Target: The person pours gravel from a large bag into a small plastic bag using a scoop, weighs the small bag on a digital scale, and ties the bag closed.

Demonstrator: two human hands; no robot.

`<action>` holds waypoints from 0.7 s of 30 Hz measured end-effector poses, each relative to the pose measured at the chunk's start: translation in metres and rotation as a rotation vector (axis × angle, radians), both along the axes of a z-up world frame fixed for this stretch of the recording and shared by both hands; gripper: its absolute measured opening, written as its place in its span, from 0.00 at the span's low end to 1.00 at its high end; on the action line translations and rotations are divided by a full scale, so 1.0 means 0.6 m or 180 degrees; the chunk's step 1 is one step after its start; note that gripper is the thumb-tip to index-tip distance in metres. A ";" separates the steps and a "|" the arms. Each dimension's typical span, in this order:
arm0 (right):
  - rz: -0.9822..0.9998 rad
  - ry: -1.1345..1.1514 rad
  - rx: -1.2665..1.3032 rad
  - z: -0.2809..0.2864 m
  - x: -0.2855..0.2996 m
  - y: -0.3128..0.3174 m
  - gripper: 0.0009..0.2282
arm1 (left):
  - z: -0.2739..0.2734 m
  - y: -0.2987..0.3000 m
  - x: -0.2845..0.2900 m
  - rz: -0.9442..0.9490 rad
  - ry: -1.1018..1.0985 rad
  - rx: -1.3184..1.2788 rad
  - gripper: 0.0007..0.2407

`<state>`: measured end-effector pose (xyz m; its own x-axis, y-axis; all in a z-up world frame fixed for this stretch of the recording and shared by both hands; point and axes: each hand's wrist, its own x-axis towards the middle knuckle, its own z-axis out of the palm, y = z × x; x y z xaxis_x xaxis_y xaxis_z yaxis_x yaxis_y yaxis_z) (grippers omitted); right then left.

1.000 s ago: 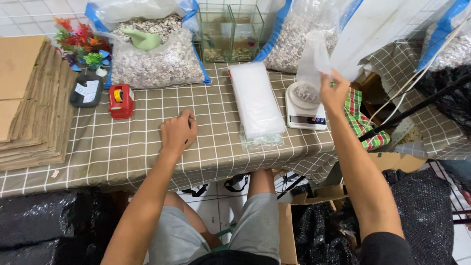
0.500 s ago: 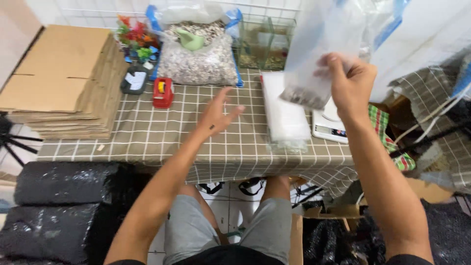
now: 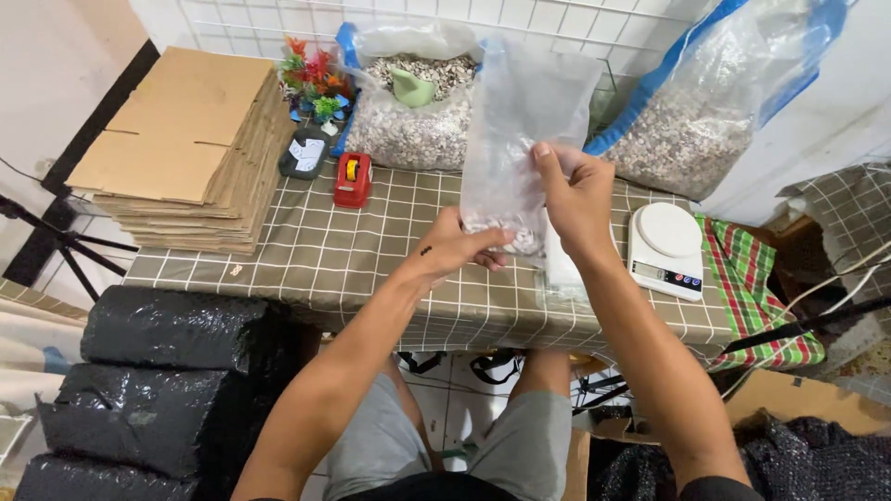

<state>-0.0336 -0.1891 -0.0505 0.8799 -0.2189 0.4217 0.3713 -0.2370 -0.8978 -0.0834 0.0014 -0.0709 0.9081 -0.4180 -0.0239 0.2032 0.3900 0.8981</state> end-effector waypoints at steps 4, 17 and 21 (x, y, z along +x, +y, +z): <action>0.0126 0.0739 0.0885 0.011 -0.012 0.036 0.11 | -0.003 0.011 0.039 0.0183 0.0234 0.0028 0.10; 0.0388 0.1971 0.1250 -0.241 0.039 0.065 0.23 | 0.112 0.050 0.238 0.0264 0.0944 0.0027 0.13; 0.0620 0.1969 0.1128 -0.228 0.025 0.060 0.21 | 0.121 0.060 0.277 0.0529 0.0890 0.0222 0.11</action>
